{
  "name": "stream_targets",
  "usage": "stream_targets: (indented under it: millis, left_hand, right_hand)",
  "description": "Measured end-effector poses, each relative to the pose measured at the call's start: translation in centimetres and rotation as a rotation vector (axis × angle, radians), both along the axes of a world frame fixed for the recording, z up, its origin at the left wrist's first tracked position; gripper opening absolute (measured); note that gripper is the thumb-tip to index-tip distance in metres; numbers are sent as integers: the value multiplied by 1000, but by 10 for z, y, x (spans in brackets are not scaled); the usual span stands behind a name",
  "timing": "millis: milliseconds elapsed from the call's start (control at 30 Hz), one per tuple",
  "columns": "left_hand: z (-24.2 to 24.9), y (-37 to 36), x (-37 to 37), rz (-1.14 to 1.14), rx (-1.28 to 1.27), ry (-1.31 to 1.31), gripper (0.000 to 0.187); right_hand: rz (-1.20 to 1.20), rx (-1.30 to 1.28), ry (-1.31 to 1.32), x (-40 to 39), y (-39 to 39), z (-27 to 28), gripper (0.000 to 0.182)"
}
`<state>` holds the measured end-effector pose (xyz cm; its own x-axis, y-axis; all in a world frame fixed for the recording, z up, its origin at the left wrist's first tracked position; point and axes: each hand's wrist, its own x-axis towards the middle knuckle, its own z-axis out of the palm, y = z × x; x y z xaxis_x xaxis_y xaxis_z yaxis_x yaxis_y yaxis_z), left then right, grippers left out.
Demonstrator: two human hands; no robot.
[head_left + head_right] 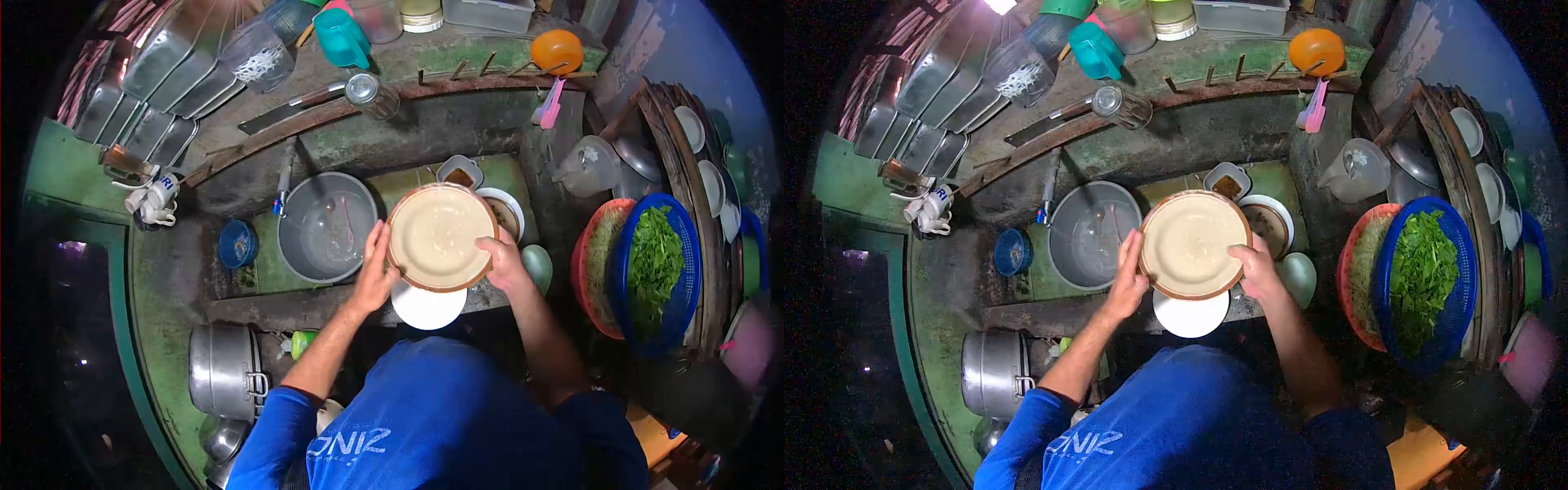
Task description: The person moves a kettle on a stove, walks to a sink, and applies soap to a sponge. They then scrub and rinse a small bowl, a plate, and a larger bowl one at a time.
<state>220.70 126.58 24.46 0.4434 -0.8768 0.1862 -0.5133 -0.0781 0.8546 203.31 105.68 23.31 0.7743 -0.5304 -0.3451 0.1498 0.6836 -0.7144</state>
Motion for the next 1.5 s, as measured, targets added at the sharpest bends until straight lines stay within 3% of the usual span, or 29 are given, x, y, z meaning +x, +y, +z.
stream_targets:
  millis: [33,67,133,167,200,267,300,333,400,467,500,533,600,667,733,800,867,967,1033,1067,1100,1200,1300,1367,1400,1467,1500]
  left_hand:
    - [-18,-3,-11,215,-138,518,56]
    - [-2,-17,-27,343,-208,873,65]
    - [-2,-15,-23,193,-168,1423,61]
    - [-3,-16,-21,195,-173,1426,61]
    - [-6,-16,-18,201,-142,1385,60]
    - [-6,-14,-15,219,-112,1341,58]
    - [-3,-12,-14,245,-108,1320,55]
    - [0,-11,-15,270,-97,1302,53]
    - [2,-21,-26,280,-121,1275,47]
    - [2,-31,-37,419,-105,1339,49]
    - [-20,-31,-36,296,-221,1170,54]
    - [-11,-27,-34,345,-194,1160,56]
    - [8,-16,-34,279,-275,1287,55]
    - [16,-14,-48,347,-113,1214,58]
    - [6,-22,-60,287,-158,1151,59]
    - [9,-27,-62,331,-277,1179,55]
    - [10,-11,-53,396,-223,1315,53]
    - [12,-2,-59,387,-179,1265,53]
    - [9,-1,-74,353,-139,1133,53]
    - [-4,0,-76,389,-116,1141,57]
    - [-2,-2,-75,406,-173,1175,57]
    - [14,10,-62,417,-251,1321,59]
    - [11,13,-68,453,-168,1062,59]
    - [-20,12,-85,510,-71,916,57]
    - [-24,6,-92,529,-80,907,57]
    - [-26,1,-102,453,-200,1027,61]
    - [1,-1,-101,477,-212,967,61]
  right_hand:
    - [19,-45,7,0,1,-2,42]
    - [22,-42,7,2,1,0,42]
    - [173,-138,98,7,-3,7,39]
    - [202,-298,227,10,-13,-11,39]
    - [207,-300,230,12,-17,-4,39]
    - [-28,-1208,755,13,-19,23,49]
    - [-117,-1204,648,16,-11,34,57]
    - [-19,-1205,574,18,-2,40,55]
    - [120,-1592,317,34,26,25,54]
    - [337,-1714,396,55,67,18,53]
    - [331,-1675,322,48,73,14,52]
    - [322,-1636,242,44,76,14,52]
    - [563,-1729,236,25,56,22,52]
    - [376,-1838,419,30,36,9,53]
    - [103,-1843,528,51,40,11,56]
    - [319,-1654,154,62,67,8,58]
    - [628,-1612,97,46,64,24,53]
    - [406,-1830,321,42,37,2,53]
    - [194,-1813,432,50,46,7,57]
    - [132,-1817,407,57,56,11,59]
    - [253,-1634,110,57,69,29,63]
    - [550,-1542,-102,35,88,12,62]
    - [477,-1779,257,30,48,-2,59]
    - [180,-1738,501,42,53,-14,62]
    - [166,-1690,500,45,66,0,62]
    - [377,-1447,86,42,90,12,60]
    - [477,-1507,47,38,94,-5,56]
